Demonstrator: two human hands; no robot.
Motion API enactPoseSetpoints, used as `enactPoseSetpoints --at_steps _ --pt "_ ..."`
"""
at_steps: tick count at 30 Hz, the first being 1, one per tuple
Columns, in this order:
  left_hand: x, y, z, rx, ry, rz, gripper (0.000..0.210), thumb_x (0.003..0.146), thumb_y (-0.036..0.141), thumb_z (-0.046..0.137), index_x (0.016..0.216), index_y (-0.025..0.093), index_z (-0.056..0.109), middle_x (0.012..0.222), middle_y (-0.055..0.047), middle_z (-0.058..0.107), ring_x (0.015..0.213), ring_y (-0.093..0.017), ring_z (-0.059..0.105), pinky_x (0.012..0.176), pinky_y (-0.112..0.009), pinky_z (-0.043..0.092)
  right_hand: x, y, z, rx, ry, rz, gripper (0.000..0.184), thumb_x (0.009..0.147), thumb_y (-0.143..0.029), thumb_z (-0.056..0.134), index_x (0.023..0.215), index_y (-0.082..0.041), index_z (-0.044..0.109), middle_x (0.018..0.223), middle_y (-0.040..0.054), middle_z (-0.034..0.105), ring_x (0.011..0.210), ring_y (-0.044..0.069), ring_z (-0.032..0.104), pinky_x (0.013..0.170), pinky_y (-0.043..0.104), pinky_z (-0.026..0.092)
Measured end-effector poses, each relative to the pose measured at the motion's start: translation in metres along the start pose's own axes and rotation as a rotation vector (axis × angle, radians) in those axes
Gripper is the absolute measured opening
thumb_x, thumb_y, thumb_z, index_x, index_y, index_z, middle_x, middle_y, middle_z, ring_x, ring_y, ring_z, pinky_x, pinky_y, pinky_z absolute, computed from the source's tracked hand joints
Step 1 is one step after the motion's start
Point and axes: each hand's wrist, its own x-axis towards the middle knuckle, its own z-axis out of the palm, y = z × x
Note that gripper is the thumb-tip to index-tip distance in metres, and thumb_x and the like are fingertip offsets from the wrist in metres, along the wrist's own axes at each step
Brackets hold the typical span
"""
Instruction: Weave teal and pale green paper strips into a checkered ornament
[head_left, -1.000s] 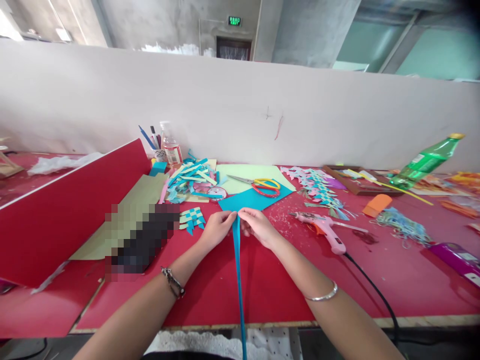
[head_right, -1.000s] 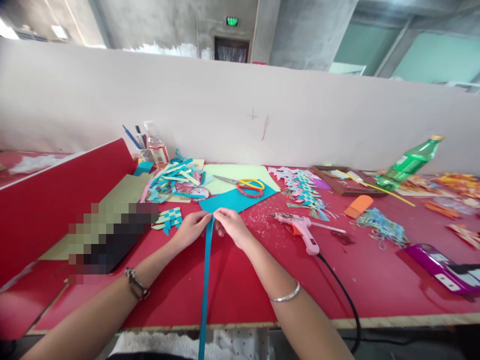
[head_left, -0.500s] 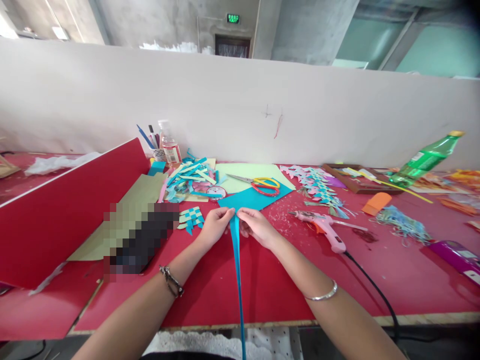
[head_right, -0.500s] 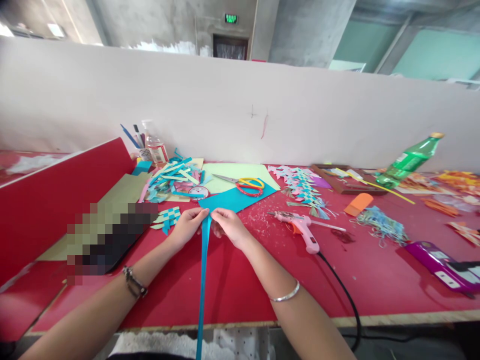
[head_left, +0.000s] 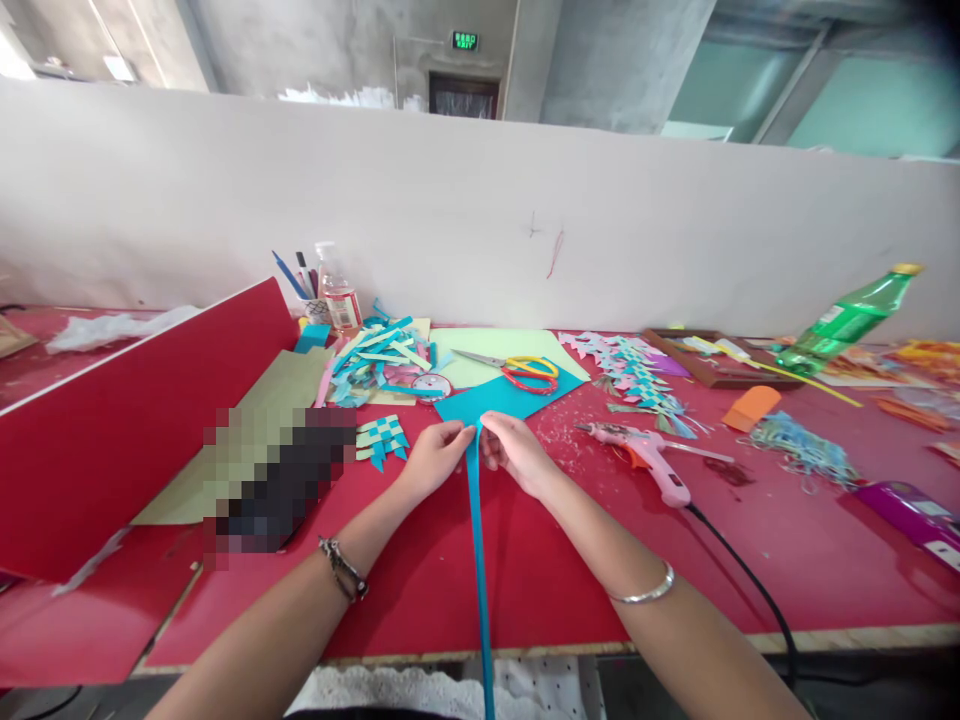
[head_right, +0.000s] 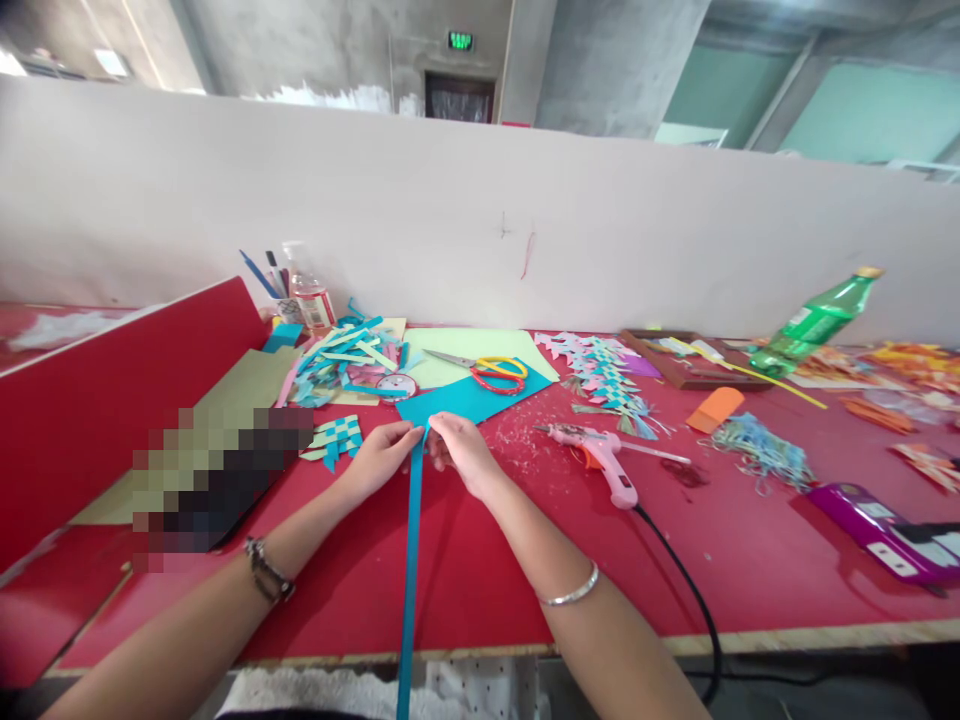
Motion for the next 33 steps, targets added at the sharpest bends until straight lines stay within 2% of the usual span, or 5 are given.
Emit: enactPoseSetpoints --at_steps 7,14,20,26,33 --pt "0.0008 -0.0012 -0.002 0.03 0.054 0.054 0.037 0.079 0.043 0.038 0.056 0.015 0.045 0.045 0.006 0.037 0.043 -0.008 0.036 0.043 -0.02 0.027 -0.0021 -0.001 0.0032 -0.126 -0.026 -0.04 0.028 0.072 -0.042 0.051 0.058 -0.018 0.044 0.043 -0.0077 0.045 0.036 0.005 0.039 0.037 0.019 0.027" --pt "0.0019 -0.0028 -0.004 0.007 0.187 0.019 0.037 0.078 0.045 0.04 0.054 0.017 0.039 0.043 0.007 0.034 0.042 -0.007 0.034 0.042 -0.019 0.025 0.0 0.0029 0.002 -0.129 -0.001 -0.055 0.03 0.07 -0.043 0.053 0.056 -0.019 0.044 0.045 -0.0067 0.046 0.038 0.006 0.039 0.04 0.02 0.028" --pt "0.0007 0.0005 -0.001 0.011 0.029 0.058 0.038 0.079 0.045 0.038 0.058 0.015 0.05 0.048 0.004 0.043 0.048 -0.009 0.04 0.048 -0.02 0.031 -0.0001 0.0005 0.0008 -0.122 0.051 -0.077 0.033 0.073 -0.045 0.049 0.055 -0.019 0.043 0.047 -0.0059 0.045 0.041 0.006 0.04 0.041 0.02 0.03" --pt "0.0003 -0.0012 -0.0006 0.021 0.055 0.097 0.042 0.08 0.043 0.035 0.057 0.014 0.055 0.052 0.0 0.054 0.055 -0.013 0.048 0.056 -0.022 0.038 -0.0026 -0.001 0.0041 -0.174 -0.007 -0.045 0.033 0.07 -0.048 0.051 0.056 -0.019 0.044 0.046 -0.0064 0.046 0.04 0.006 0.04 0.04 0.02 0.03" --pt "0.0003 -0.0005 -0.0007 -0.019 0.085 0.019 0.045 0.078 0.049 0.038 0.055 0.015 0.056 0.046 0.001 0.053 0.051 -0.013 0.048 0.05 -0.021 0.037 -0.0003 0.0032 0.0027 -0.146 0.008 -0.06 0.03 0.07 -0.042 0.052 0.053 -0.019 0.043 0.044 -0.0065 0.045 0.04 0.006 0.039 0.041 0.02 0.029"
